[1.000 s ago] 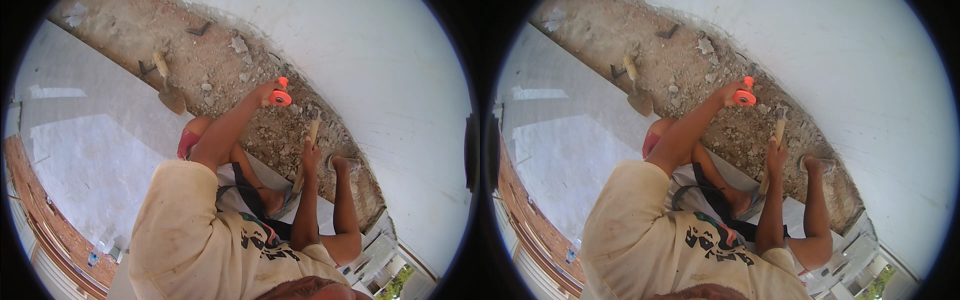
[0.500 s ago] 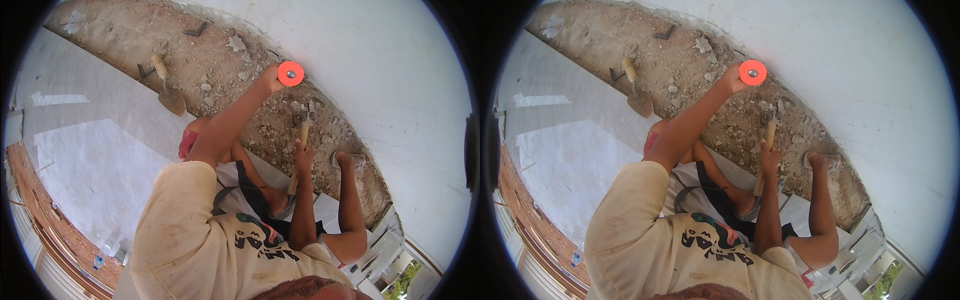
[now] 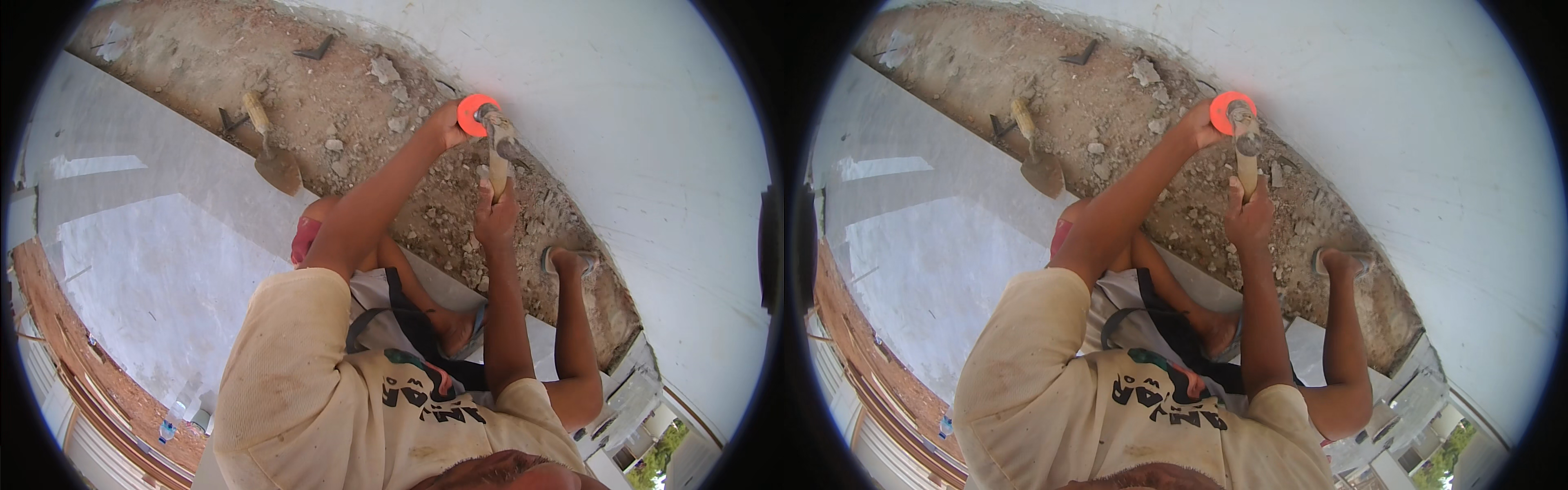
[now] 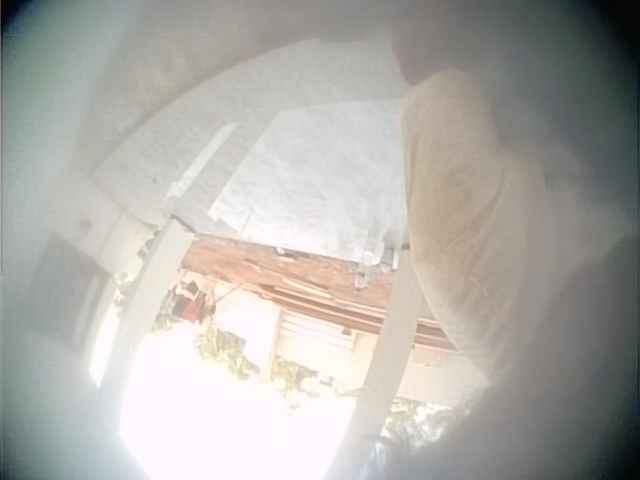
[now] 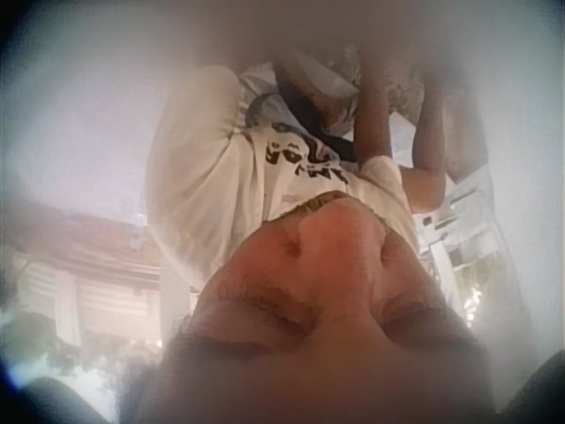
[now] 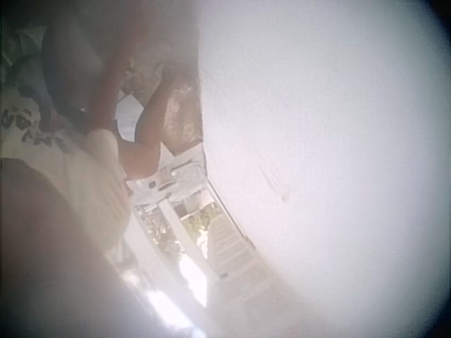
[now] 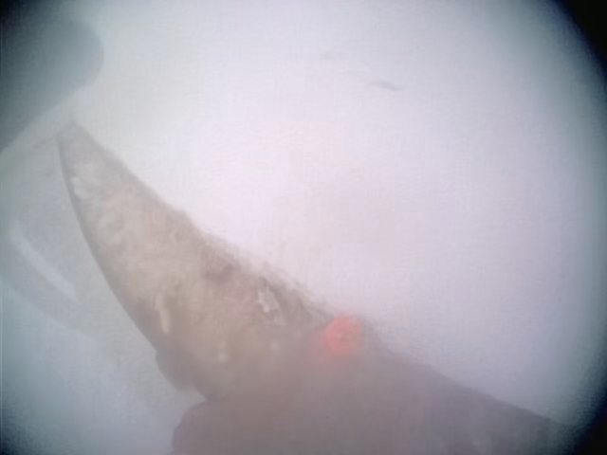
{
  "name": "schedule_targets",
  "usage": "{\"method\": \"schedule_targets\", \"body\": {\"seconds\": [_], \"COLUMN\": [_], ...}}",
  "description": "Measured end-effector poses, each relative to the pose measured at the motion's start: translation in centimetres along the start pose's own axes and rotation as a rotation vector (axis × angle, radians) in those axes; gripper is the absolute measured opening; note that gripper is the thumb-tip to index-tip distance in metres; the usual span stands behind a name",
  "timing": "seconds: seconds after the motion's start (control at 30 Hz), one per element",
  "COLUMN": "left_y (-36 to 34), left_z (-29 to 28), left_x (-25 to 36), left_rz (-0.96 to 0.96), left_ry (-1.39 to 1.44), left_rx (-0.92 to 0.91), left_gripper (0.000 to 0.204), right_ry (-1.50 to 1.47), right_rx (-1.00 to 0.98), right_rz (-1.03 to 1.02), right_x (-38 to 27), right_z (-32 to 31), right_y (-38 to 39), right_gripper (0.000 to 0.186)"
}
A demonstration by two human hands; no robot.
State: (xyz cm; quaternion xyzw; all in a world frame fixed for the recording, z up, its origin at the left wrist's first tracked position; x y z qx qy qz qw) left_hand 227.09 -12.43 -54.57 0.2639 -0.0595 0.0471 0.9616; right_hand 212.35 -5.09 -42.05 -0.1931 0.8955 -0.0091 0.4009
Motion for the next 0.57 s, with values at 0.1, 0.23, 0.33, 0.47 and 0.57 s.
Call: {"method": "schedule_targets", "body": {"seconds": [0.1,0.23,0.33,0.47,0.57], "left_y": [0.4,1.2,1.2,0.6,-1.2], "left_z": [-0.8,-3.1,-4.2,-4.9,-6.5], "left_x": [-0.1,-1.3,-2.0,-3.8,-4.6], "left_rz": [-0.070,-0.040,-0.021,0.078,0.066], "left_ry": [-0.034,-0.134,-0.238,-0.506,-0.512], "left_rx": [-0.040,0.182,0.277,0.365,0.323], "left_gripper": [0.020,0.026,0.029,0.035,0.043], "right_ry": [0.070,-0.152,-0.288,-0.261,-0.343], "right_rx": [-0.062,-0.146,-0.045,0.041,0.071], "right_rz": [0.084,0.409,0.541,0.749,0.875], "right_x": [0.6,4.5,6.3,10.4,11.9], "right_z": [1.1,0.3,-1.4,-3.5,-4.0], "right_y": [0.7,3.4,5.0,7.0,8.2], "right_gripper": [0.032,0.030,0.030,0.031,0.030]}}
Point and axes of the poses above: each hand's wrist, its own y-axis away from the middle knuckle, its own z-axis out of the palm, x = y × z, the point moved 9 cm from there along -y, towards the middle knuckle, and after that the axes turned 13 degrees about x, right-handed, at the moved point
